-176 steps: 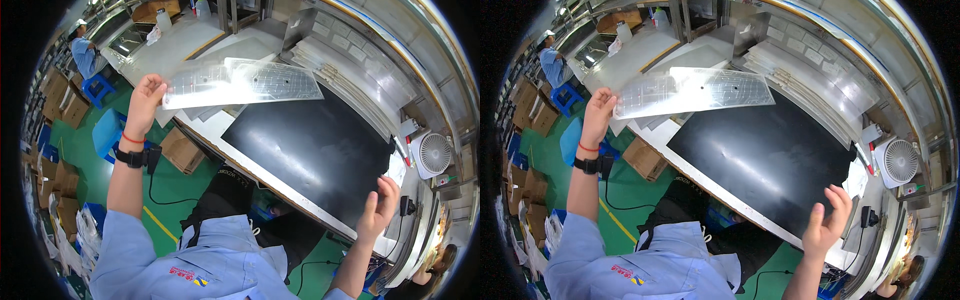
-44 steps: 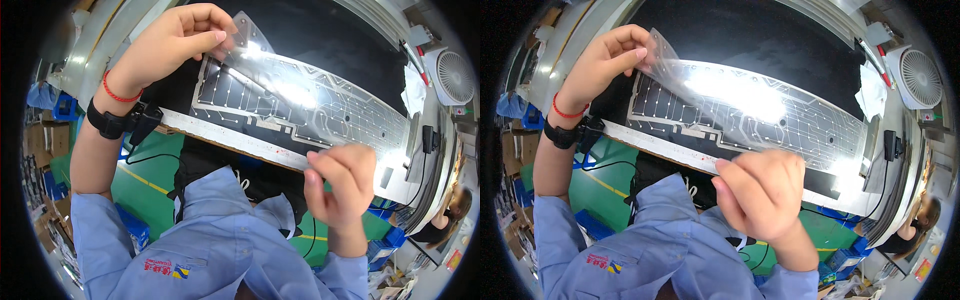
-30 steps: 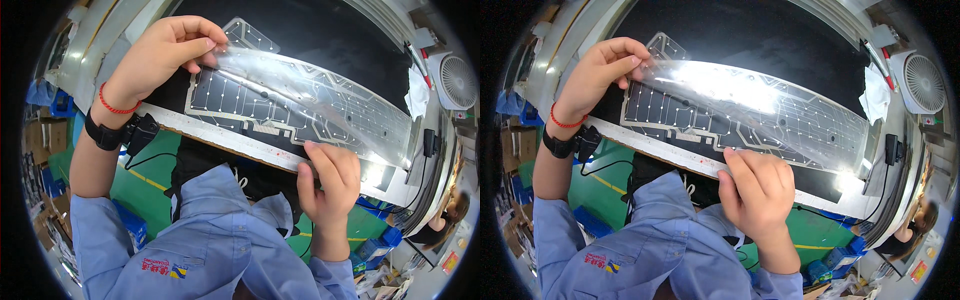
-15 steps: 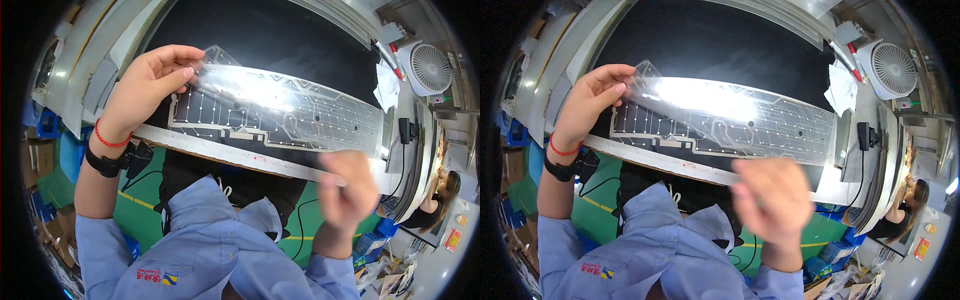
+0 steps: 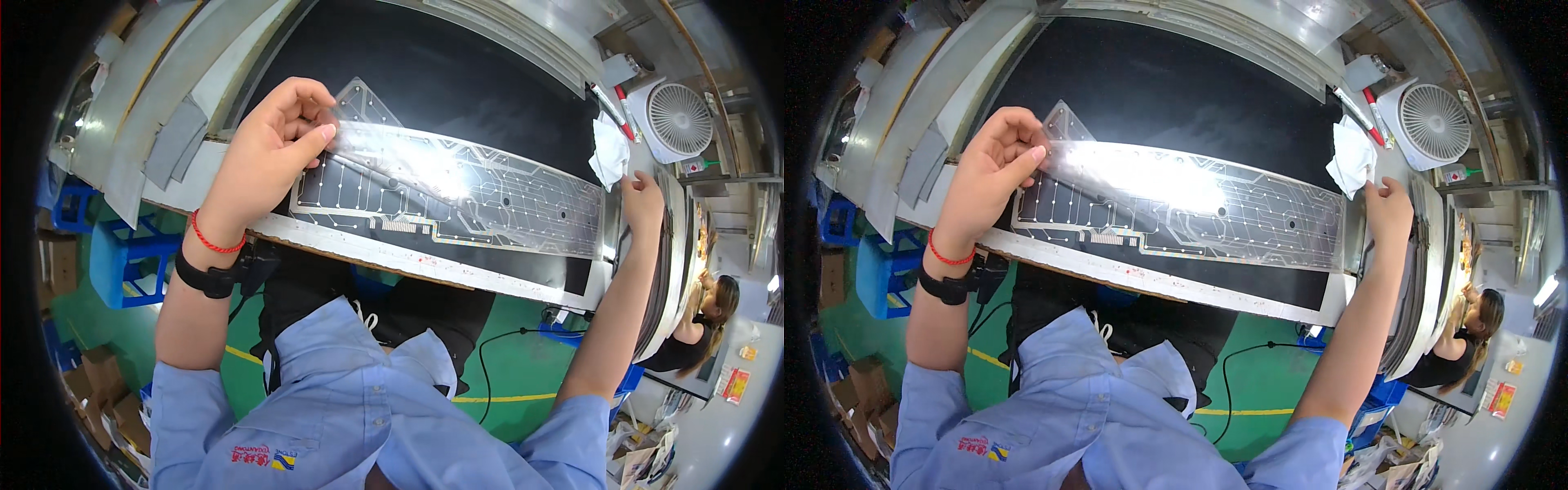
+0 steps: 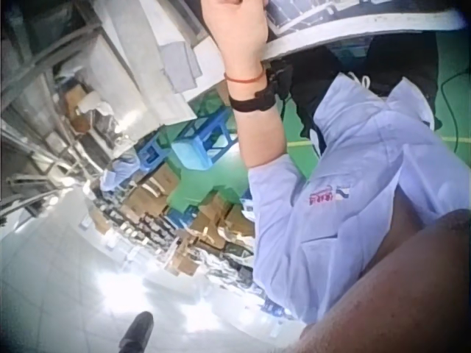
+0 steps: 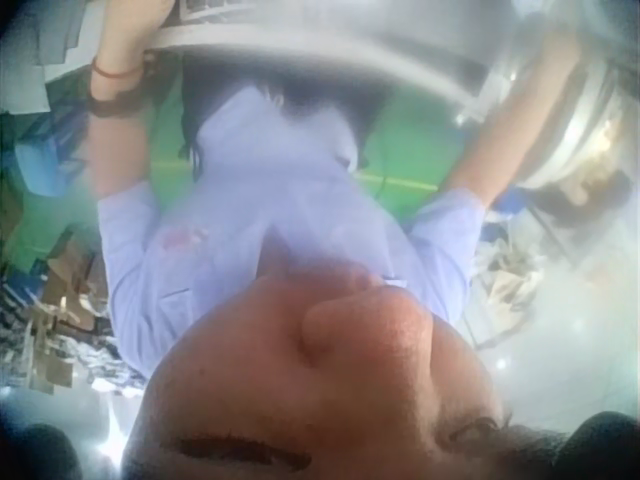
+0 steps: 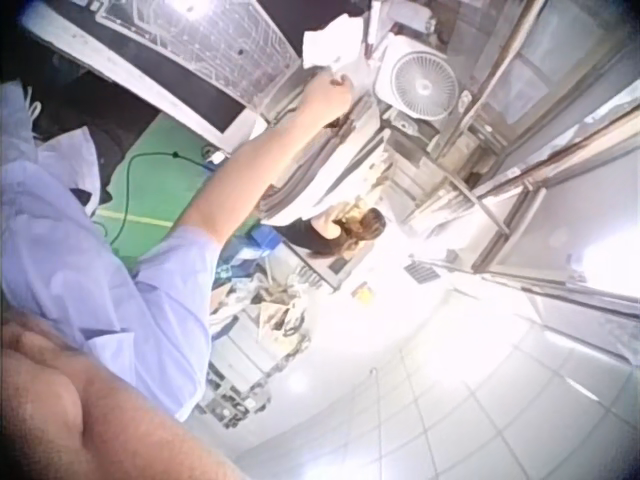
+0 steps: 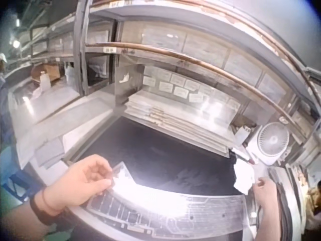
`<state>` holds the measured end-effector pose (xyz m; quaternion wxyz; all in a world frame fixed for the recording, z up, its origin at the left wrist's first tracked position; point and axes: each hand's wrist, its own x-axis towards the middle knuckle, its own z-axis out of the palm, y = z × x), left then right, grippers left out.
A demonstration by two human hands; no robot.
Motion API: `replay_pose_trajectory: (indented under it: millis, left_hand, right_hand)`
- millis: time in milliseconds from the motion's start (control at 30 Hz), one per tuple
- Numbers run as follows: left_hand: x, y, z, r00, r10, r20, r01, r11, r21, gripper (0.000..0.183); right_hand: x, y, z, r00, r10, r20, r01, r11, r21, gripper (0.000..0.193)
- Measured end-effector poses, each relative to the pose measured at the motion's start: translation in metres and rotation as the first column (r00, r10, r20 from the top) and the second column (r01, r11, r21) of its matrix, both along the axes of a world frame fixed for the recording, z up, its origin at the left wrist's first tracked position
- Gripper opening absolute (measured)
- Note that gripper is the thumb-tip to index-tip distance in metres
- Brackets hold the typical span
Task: Cleaning and stacking thin metal or plastic circuit sheets at a workbench.
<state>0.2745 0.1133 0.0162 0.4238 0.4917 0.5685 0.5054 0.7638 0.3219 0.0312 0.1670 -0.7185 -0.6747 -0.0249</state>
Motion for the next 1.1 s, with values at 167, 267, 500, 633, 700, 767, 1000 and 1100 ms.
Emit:
replay_pose_trajectory:
  millis: [167,267,500,633,700,767,1000,1100]
  left_hand:
    - [-0.009,0.002,-0.007,0.993,-0.115,-0.037,0.113,0.992,-0.047,0.014]
    - [-0.007,0.0,-0.003,0.998,-0.069,0.009,0.069,0.995,-0.07,0.014]
    - [-0.01,-0.006,-0.002,0.987,-0.14,-0.075,0.138,0.99,-0.035,0.024]
    - [-0.011,-0.007,-0.005,0.985,-0.134,-0.108,0.131,0.991,-0.031,0.024]
    - [-0.009,-0.005,-0.006,0.983,-0.14,-0.117,0.139,0.99,-0.023,0.024]
    - [-0.008,-0.005,-0.006,0.983,-0.138,-0.123,0.137,0.99,-0.015,0.024]
    - [-0.009,-0.008,-0.007,0.946,-0.136,-0.295,0.179,0.976,0.123,0.043]
    - [-0.011,-0.007,-0.007,0.939,-0.158,-0.305,0.214,0.964,0.16,0.051]
  right_hand:
    - [-0.009,0.011,-0.012,0.986,0.047,0.158,-0.044,0.999,-0.026,0.042]
    - [0.0,0.01,-0.007,0.978,0.04,0.203,-0.044,0.999,0.018,0.04]
    - [-0.092,-0.141,0.043,0.873,0.266,-0.409,-0.174,0.953,0.247,0.026]
    - [-0.195,-0.211,0.029,0.559,0.788,-0.259,-0.75,0.613,0.247,0.034]
    - [-0.224,-0.214,0.015,0.465,0.827,-0.314,-0.805,0.544,0.239,0.034]
    - [-0.243,-0.212,0.001,0.472,0.84,-0.266,-0.814,0.532,0.236,0.033]
    - [-0.265,-0.203,-0.007,0.477,0.867,-0.147,-0.846,0.498,0.192,0.031]
    - [-0.261,-0.204,-0.005,0.496,0.856,-0.148,-0.843,0.515,0.155,0.031]
